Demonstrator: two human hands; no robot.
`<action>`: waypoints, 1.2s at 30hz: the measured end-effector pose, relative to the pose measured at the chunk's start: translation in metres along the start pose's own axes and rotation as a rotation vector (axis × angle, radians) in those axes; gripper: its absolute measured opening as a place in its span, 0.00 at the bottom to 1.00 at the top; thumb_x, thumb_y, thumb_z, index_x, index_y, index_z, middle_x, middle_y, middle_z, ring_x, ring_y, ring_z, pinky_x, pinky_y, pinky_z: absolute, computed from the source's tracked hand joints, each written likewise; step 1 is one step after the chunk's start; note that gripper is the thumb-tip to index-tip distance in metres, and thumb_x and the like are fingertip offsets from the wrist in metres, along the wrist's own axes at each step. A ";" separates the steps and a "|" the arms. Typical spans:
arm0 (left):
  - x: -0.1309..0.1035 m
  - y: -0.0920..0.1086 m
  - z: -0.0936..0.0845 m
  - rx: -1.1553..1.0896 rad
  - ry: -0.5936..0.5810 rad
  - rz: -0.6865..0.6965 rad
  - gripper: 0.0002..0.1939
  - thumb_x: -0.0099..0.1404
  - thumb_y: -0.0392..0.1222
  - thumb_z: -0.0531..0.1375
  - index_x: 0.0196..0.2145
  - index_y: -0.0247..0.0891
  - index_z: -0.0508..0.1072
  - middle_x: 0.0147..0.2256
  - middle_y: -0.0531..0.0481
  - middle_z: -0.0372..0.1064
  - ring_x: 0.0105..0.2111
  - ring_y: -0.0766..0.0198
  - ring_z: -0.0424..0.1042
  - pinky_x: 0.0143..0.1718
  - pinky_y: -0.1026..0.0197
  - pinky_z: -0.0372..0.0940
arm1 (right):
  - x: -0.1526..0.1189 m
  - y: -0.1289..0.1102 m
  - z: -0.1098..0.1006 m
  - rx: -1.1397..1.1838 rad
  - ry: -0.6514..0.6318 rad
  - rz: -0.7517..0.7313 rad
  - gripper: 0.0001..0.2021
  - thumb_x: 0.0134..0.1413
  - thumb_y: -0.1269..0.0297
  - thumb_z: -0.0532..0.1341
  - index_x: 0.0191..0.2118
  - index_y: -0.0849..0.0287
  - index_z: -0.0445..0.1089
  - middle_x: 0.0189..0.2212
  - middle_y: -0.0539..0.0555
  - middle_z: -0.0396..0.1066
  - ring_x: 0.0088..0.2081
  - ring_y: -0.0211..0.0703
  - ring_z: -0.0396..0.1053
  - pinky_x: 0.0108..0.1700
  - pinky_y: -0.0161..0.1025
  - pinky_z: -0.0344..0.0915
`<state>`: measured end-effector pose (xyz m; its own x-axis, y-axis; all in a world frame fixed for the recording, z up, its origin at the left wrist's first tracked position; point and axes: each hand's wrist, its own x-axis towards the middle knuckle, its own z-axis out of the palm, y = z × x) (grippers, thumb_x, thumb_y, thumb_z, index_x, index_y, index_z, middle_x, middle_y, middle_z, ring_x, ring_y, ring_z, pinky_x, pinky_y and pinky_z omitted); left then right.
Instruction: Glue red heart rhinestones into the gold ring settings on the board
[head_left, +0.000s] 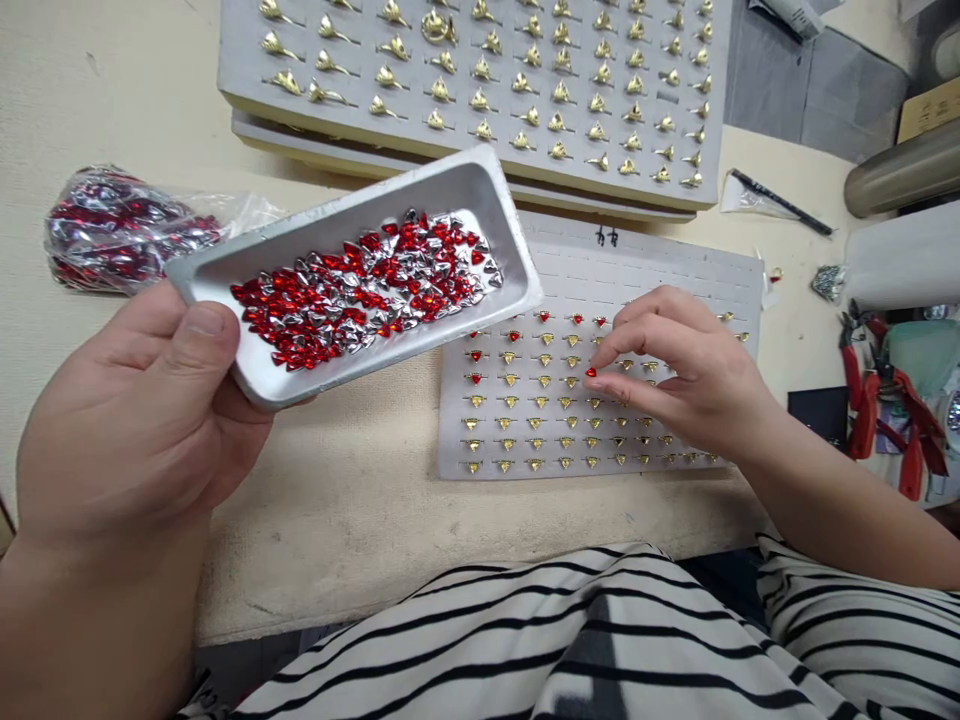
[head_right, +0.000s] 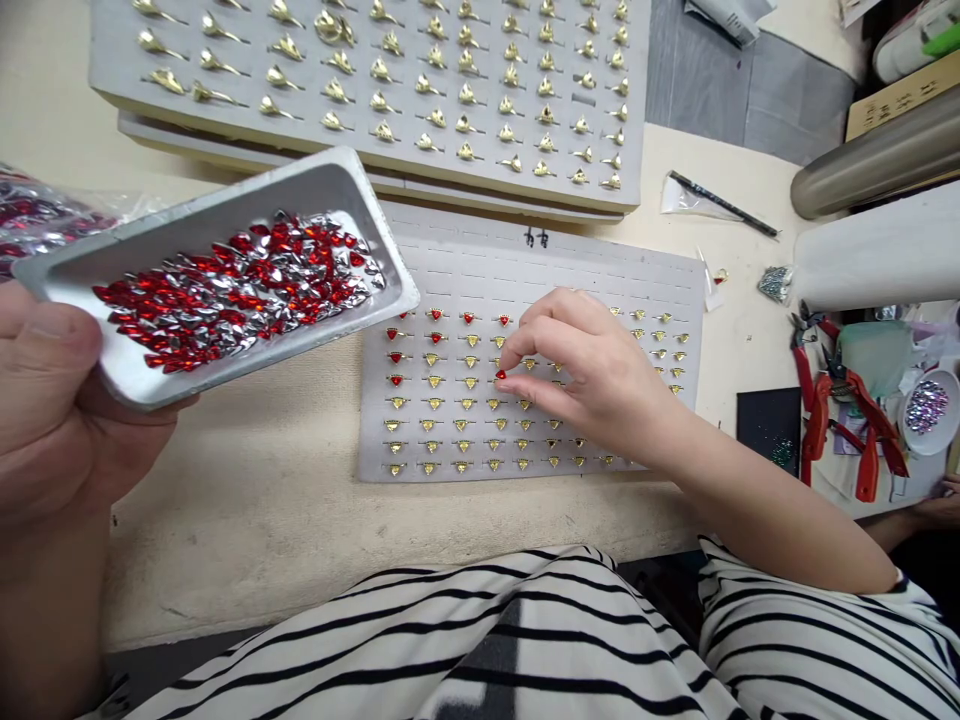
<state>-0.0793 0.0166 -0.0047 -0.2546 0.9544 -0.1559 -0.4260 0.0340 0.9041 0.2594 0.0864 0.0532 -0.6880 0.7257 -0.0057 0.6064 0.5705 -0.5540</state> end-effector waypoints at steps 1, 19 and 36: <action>0.000 0.000 0.000 0.005 -0.001 0.000 0.13 0.74 0.28 0.57 0.53 0.28 0.76 0.60 0.41 0.74 0.70 0.47 0.63 0.70 0.44 0.64 | 0.000 0.000 0.000 0.002 0.000 0.004 0.02 0.65 0.64 0.67 0.40 0.50 0.74 0.39 0.53 0.76 0.44 0.50 0.74 0.46 0.50 0.70; 0.001 0.000 -0.003 -0.020 -0.012 0.005 0.09 0.73 0.27 0.58 0.48 0.28 0.76 0.58 0.40 0.76 0.73 0.48 0.58 0.72 0.45 0.60 | 0.003 0.009 0.002 -0.003 0.001 0.026 0.09 0.68 0.66 0.62 0.46 0.48 0.79 0.38 0.53 0.77 0.43 0.48 0.74 0.46 0.49 0.70; 0.002 0.001 0.001 0.027 0.017 -0.009 0.13 0.74 0.27 0.55 0.49 0.30 0.77 0.51 0.43 0.80 0.70 0.50 0.64 0.73 0.43 0.60 | 0.019 0.032 0.005 -0.026 -0.079 0.000 0.10 0.67 0.63 0.62 0.46 0.47 0.82 0.41 0.55 0.72 0.45 0.48 0.70 0.48 0.50 0.67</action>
<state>-0.0791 0.0185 -0.0034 -0.2660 0.9487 -0.1710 -0.4046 0.0511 0.9131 0.2636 0.1165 0.0309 -0.7169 0.6934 -0.0722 0.6157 0.5811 -0.5323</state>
